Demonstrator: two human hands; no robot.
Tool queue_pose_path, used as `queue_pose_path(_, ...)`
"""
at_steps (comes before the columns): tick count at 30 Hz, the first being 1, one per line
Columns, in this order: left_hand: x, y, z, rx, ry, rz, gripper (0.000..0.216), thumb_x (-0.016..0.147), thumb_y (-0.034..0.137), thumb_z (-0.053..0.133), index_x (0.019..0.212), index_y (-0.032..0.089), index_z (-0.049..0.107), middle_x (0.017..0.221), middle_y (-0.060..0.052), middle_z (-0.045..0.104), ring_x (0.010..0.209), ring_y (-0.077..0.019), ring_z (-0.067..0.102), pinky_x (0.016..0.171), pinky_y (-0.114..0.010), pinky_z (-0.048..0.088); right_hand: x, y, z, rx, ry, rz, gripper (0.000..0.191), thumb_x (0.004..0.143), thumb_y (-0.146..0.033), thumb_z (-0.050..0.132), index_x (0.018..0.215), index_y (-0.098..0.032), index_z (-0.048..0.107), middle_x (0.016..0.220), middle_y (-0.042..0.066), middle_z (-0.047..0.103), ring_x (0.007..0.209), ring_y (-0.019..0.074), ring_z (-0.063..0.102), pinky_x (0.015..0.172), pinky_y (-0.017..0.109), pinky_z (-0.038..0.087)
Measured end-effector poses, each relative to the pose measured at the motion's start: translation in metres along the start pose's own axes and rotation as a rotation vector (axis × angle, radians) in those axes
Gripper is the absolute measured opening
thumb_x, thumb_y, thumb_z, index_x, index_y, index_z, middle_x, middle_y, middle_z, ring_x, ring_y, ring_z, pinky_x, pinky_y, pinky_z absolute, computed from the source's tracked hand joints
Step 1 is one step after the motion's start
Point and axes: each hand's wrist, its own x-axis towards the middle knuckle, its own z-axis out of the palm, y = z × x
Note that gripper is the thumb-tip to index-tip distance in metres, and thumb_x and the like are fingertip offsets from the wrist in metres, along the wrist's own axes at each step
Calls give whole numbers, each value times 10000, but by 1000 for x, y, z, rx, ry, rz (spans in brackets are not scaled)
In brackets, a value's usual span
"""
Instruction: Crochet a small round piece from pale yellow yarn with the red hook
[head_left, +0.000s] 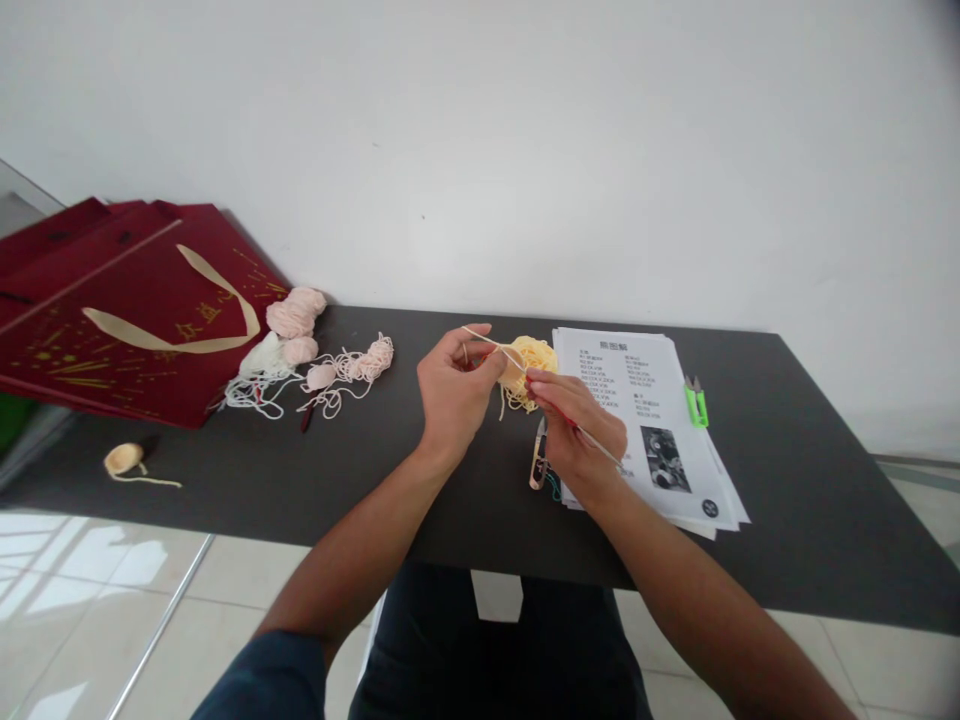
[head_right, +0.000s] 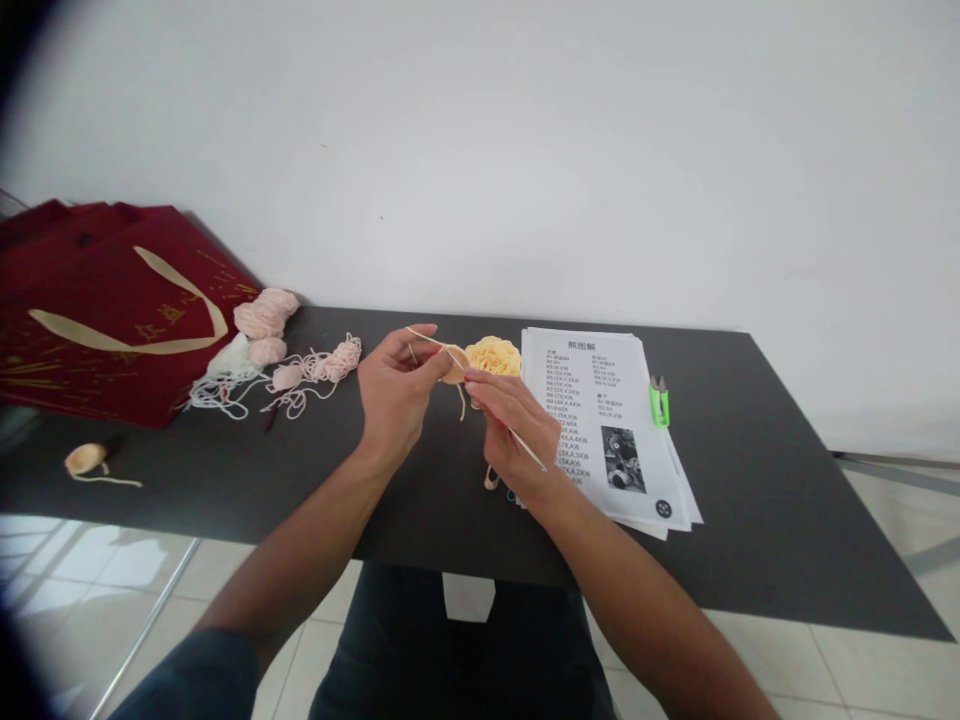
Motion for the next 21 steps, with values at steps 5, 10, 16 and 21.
queue_pose_path(5, 2, 4, 3, -294, -74, -200, 407, 653, 181, 878, 1041, 156, 760, 781, -5, 758, 685, -120, 684, 715, -254, 531, -3, 2, 1, -32, -1, -17, 505, 911, -21, 635, 1296, -336, 722, 1287, 56, 782, 1124, 256, 770, 913, 474, 662)
queue_pose_path(10, 9, 12, -3, -510, -250, -385, 488, 631, 139, 891, 1104, 145, 775, 719, 36, 684, 658, -76, 622, 714, -225, 492, -1, 0, 3, 28, 31, 36, 456, 911, -42, 660, 1232, -353, 754, 1259, 34, 794, 1064, 236, 772, 822, 425, 664)
queue_pose_path(16, 11, 14, -7, -440, -306, -374, 536, 605, 124, 886, 1129, 162, 782, 696, 56, 646, 644, -76, 596, 718, -242, 482, 13, -5, 1, 319, 159, 366, 190, 961, -152, 648, 1057, -298, 722, 1086, 8, 818, 700, 132, 708, 678, 336, 616)
queue_pose_path(21, 12, 10, -9, -210, -339, -283, 604, 596, 122, 865, 1192, 153, 768, 702, 38, 688, 617, -82, 574, 668, -241, 464, 21, 2, -11, 340, 149, 409, 66, 953, -238, 684, 967, -261, 623, 981, 3, 800, 674, 117, 659, 666, 298, 560)
